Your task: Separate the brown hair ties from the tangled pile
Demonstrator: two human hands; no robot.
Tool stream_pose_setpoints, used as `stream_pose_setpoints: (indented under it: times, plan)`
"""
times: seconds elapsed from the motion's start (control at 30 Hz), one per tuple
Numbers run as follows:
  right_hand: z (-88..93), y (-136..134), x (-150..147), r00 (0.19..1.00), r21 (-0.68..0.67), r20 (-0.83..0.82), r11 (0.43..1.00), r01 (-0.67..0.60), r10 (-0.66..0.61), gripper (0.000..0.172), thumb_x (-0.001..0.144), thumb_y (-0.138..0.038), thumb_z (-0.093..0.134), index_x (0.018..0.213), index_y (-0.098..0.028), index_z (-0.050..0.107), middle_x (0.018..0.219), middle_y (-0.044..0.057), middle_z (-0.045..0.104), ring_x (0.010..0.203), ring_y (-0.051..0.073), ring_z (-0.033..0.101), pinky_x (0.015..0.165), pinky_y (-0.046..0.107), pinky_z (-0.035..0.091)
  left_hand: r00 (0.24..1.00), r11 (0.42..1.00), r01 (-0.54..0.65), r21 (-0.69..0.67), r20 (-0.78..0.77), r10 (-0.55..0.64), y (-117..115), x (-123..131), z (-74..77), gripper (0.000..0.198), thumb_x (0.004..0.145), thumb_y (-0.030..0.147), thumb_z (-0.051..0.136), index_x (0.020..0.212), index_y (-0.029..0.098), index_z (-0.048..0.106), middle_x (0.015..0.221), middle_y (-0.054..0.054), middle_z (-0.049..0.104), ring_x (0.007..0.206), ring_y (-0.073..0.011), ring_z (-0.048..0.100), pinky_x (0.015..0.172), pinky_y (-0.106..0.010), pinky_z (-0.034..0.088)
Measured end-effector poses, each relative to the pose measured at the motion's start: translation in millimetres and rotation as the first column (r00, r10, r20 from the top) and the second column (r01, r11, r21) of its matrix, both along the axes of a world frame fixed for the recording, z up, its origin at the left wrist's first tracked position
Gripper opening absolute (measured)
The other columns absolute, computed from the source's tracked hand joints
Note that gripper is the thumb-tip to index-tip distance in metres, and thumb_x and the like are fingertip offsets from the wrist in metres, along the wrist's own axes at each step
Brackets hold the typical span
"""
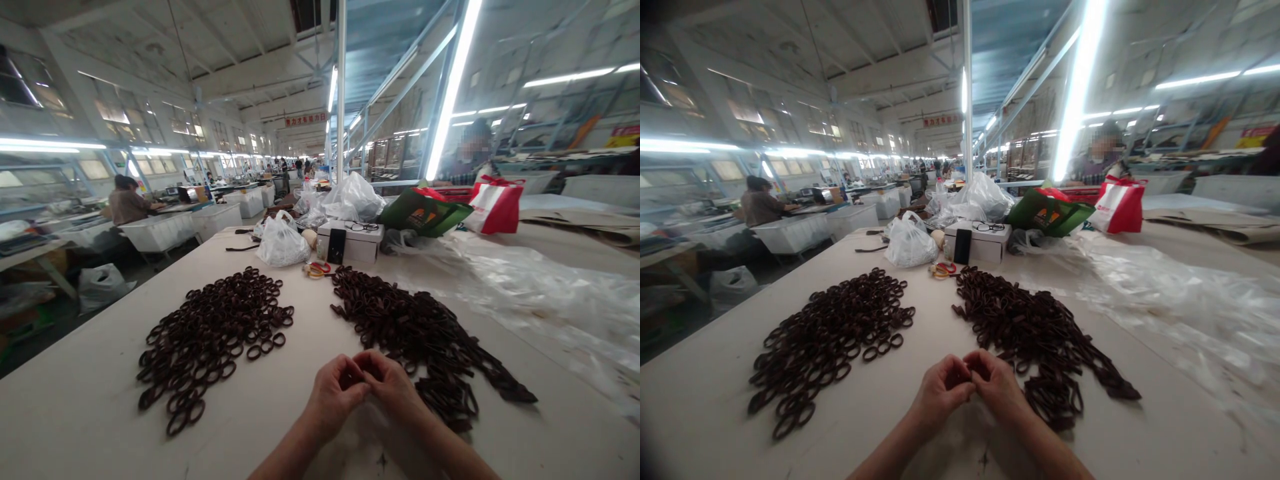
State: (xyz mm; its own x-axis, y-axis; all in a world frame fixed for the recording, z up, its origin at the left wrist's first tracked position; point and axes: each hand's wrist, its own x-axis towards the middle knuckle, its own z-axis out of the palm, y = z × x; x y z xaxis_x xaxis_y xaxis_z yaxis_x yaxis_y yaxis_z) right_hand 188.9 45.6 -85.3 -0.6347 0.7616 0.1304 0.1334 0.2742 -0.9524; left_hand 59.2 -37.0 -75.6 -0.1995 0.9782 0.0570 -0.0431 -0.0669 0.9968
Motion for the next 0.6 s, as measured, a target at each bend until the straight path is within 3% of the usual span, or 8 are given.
stream_pose_setpoints:
  times: [0.13, 0.23, 0.47, 0.6]
  plan:
    - [-10.1, 4.7, -0.1, 0.995, 0.031, -0.033, 0.995, 0.09, -0.089, 0.029, 0.077, -0.031, 0.054, 0.1, -0.017, 0.063, 0.094, 0.007, 0.069, 0.088, 0.021, 0.065, 0.082, 0.031, 0.051, 0.994, 0.998, -0.061, -0.029, -0.093, 0.058, 2.5, -2.9, -4.1, 0.018, 0.066, 0.019, 0.065, 0.081, 0.015, 0.055, 0.064, 0.004, 0.052, 0.053, -0.0064, 0.042, 0.048, -0.017, 0.032]
    - [-9.0, 3.0, 0.2, 0.995, 0.037, -0.023, 0.994, 0.103, -0.102, 0.03, 0.075, -0.03, 0.053, 0.1, -0.016, 0.064, 0.093, 0.007, 0.069, 0.087, 0.021, 0.065, 0.083, 0.032, 0.05, 0.995, 0.993, -0.03, -0.113, -0.093, 0.019, 3.3, -3.0, -3.4, 0.014, 0.065, 0.023, 0.062, 0.071, 0.015, 0.053, 0.057, 0.004, 0.051, 0.047, -0.007, 0.044, 0.044, -0.018, 0.034]
    - [14.2, -3.5, 9.5, 0.995, 0.092, 0.098, 0.996, 0.0, -0.009, 0.017, 0.074, -0.024, 0.049, 0.076, -0.016, 0.065, 0.072, 0.002, 0.062, 0.072, 0.017, 0.057, 0.067, 0.026, 0.043, 0.997, 0.973, 0.07, -0.221, -0.003, -0.073, 2.0, -5.4, 5.9, 0.016, 0.056, 0.028, 0.057, 0.066, 0.016, 0.052, 0.048, 0.006, 0.048, 0.037, -0.007, 0.042, 0.038, -0.019, 0.032]
    - [26.7, -4.3, 16.4, 0.991, -0.079, 0.029, 0.989, -0.126, 0.129, 0.019, 0.076, -0.026, 0.05, 0.084, -0.016, 0.064, 0.073, 0.001, 0.059, 0.071, 0.015, 0.054, 0.065, 0.024, 0.041, 0.997, 0.978, -0.066, -0.197, -0.049, 0.057, 7.8, -20.5, 4.3, 0.015, 0.058, 0.029, 0.056, 0.066, 0.016, 0.054, 0.044, 0.006, 0.047, 0.036, -0.008, 0.042, 0.038, -0.019, 0.03]
